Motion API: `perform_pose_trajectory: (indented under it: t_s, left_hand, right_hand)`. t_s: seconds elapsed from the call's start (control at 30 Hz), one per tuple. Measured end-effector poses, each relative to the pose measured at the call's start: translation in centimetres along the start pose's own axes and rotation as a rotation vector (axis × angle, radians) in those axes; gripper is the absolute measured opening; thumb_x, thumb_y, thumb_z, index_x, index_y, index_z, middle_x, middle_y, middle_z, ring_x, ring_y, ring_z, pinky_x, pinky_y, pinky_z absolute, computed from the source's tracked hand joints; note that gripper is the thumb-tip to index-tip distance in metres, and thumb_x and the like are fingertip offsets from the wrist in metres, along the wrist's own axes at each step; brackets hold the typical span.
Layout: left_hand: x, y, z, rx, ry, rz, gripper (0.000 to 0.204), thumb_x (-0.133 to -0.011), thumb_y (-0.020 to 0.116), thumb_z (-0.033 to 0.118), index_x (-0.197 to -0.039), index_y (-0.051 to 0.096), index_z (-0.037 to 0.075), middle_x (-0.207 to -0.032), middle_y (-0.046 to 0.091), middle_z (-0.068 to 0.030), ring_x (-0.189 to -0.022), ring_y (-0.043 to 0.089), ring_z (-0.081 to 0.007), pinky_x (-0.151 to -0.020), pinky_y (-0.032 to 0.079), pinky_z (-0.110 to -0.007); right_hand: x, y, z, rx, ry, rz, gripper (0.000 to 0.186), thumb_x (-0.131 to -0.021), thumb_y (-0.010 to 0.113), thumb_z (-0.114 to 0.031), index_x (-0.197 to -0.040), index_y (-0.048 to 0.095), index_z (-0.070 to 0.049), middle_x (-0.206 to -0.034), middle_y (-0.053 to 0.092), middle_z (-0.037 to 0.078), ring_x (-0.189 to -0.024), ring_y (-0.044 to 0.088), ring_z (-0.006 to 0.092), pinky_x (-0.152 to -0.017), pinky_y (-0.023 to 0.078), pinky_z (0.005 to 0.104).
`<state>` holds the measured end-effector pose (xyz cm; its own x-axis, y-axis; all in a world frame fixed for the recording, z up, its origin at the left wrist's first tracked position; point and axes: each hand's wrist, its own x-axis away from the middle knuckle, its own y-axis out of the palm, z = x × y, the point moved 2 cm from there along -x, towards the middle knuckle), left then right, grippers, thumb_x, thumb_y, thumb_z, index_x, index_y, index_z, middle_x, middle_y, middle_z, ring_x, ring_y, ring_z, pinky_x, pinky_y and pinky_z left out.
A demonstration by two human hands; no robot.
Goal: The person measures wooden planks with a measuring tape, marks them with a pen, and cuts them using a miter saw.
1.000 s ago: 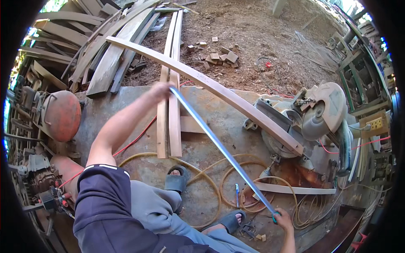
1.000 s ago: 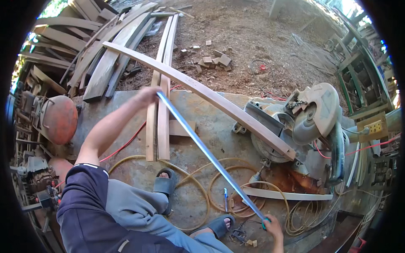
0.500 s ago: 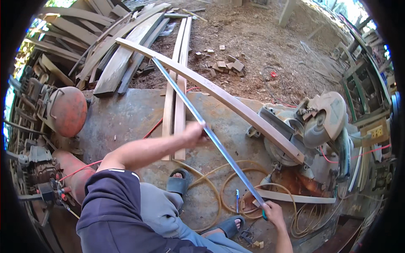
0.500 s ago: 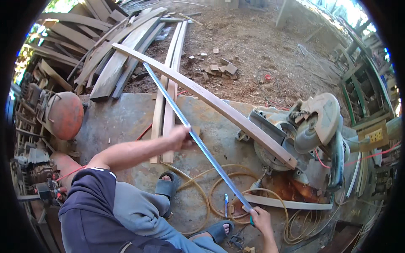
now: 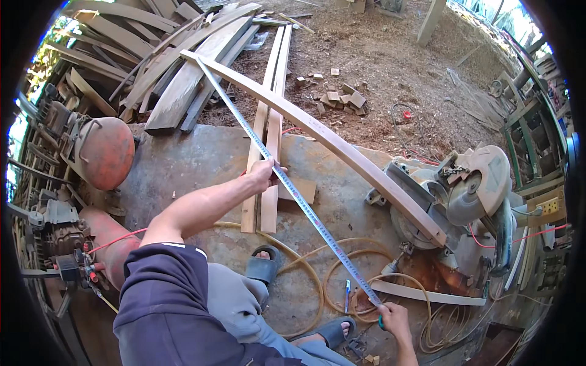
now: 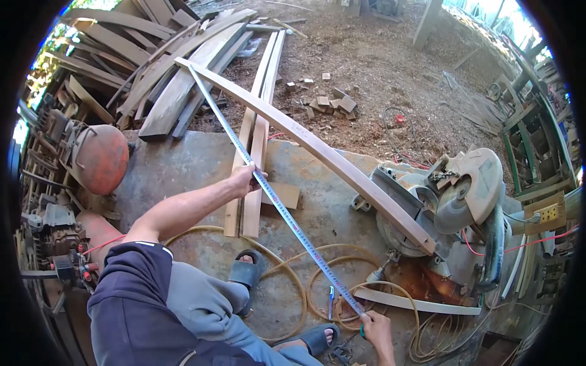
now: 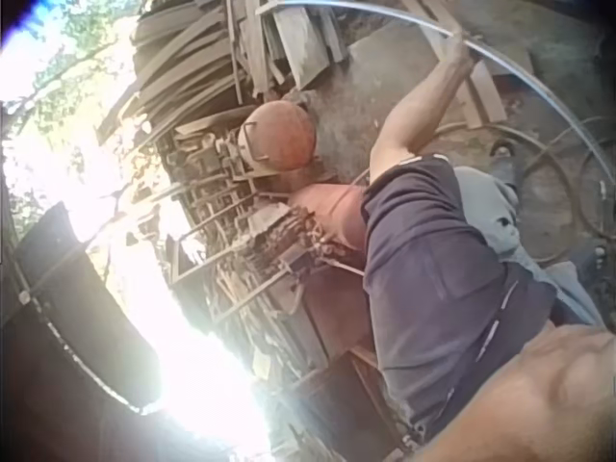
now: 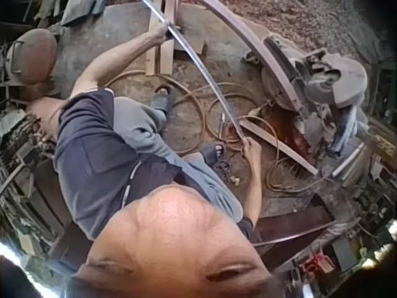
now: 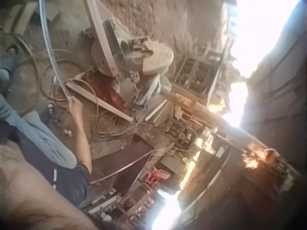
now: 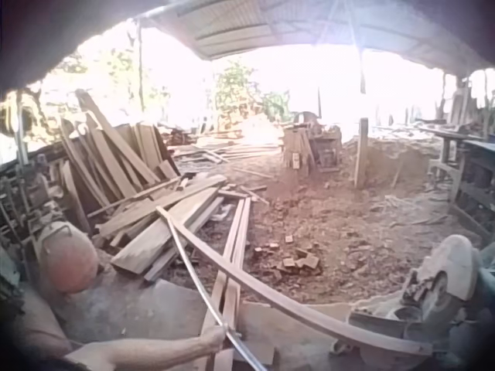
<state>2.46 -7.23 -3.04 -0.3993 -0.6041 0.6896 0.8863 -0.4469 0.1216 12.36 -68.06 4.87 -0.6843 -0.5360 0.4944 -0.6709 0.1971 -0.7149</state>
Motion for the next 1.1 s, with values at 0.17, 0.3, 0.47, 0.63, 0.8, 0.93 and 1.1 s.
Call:
perform_pose_trajectory:
  t_s: [0.17, 0.3, 0.47, 0.63, 0.8, 0.93, 1.1]
  left_hand:
    - [-6.2, -2.9, 6.6, -0.056, 0.151, 0.181, 0.029, -0.106, 0.046, 0.031, -0.096, 0.058, 0.007, -0.088, 0.070, -0.0129, -0.077, 0.070, -0.0246, -0.066, 0.060, -0.043]
    - [-9.0, -6.2, 13.3, 0.017, 0.260, 0.318, 0.021, -0.102, 0.048, 0.018, -0.095, 0.061, 0.004, -0.085, 0.070, -0.0143, -0.070, 0.070, -0.0253, -0.059, 0.061, -0.043]
    - [-10.1, -9.1, 15.4, 0.017, 0.264, 0.325, 0.018, -0.100, 0.049, 0.013, -0.095, 0.063, 0.003, -0.081, 0.070, -0.0118, -0.068, 0.070, -0.0222, -0.056, 0.061, -0.039]
    - [-10.4, -7.9, 14.2, -0.045, 0.256, 0.328, 0.016, -0.096, 0.050, 0.009, -0.097, 0.064, 0.001, -0.085, 0.072, -0.0130, -0.070, 0.071, -0.0219, -0.056, 0.062, -0.039]
    - [-10.2, -8.2, 13.5, -0.100, 0.233, 0.282, 0.015, -0.096, 0.051, 0.007, -0.098, 0.064, 0.000, -0.084, 0.072, -0.0143, -0.067, 0.072, -0.0240, -0.054, 0.062, -0.041]
    - [-9.6, -6.6, 13.5, -0.101, 0.244, 0.259, 0.013, -0.096, 0.053, 0.009, -0.095, 0.065, 0.003, -0.082, 0.072, -0.0116, -0.067, 0.072, -0.0224, -0.053, 0.060, -0.038]
    - [-10.0, -7.5, 13.1, -0.162, 0.192, 0.245, 0.016, -0.102, 0.051, 0.018, -0.099, 0.064, 0.009, -0.087, 0.072, -0.0089, -0.073, 0.069, -0.0216, -0.058, 0.056, -0.036]
  right_hand:
    - [-0.4, -2.0, 0.7, -0.077, 0.011, -0.056, 0.029, -0.091, 0.066, -0.029, -0.090, 0.073, -0.002, -0.070, 0.066, 0.015, -0.067, 0.067, 0.0222, -0.065, 0.051, 0.0366]
    - [2.8, -4.3, 8.4, -0.040, 0.104, -0.042, 0.030, -0.089, 0.064, -0.030, -0.086, 0.074, -0.001, -0.069, 0.067, 0.013, -0.066, 0.067, 0.0202, -0.063, 0.050, 0.0349]
    - [2.5, -4.4, 8.1, 0.024, 0.016, 0.061, 0.028, -0.089, 0.066, -0.027, -0.086, 0.073, -0.001, -0.071, 0.068, 0.016, -0.067, 0.067, 0.0284, -0.065, 0.051, 0.0376]
    - [-0.4, -5.0, 1.1, 0.055, -0.054, 0.114, 0.031, -0.087, 0.066, -0.031, -0.086, 0.073, 0.000, -0.073, 0.067, 0.020, -0.068, 0.067, 0.0322, -0.067, 0.050, 0.0412]
    - [-2.3, -4.4, -0.9, 0.075, -0.053, 0.101, 0.026, -0.088, 0.066, -0.025, -0.091, 0.074, 0.000, -0.079, 0.069, 0.023, -0.076, 0.070, 0.0361, -0.071, 0.052, 0.0412]
    - [-1.8, -5.2, -1.9, 0.050, -0.050, 0.138, 0.027, -0.089, 0.066, -0.025, -0.091, 0.074, 0.001, -0.078, 0.068, 0.024, -0.075, 0.070, 0.0353, -0.070, 0.052, 0.0411]
    - [-2.3, -5.8, -3.1, 0.041, -0.038, 0.151, 0.026, -0.089, 0.065, -0.023, -0.095, 0.074, 0.001, -0.079, 0.070, 0.021, -0.075, 0.070, 0.0315, -0.072, 0.052, 0.0397]
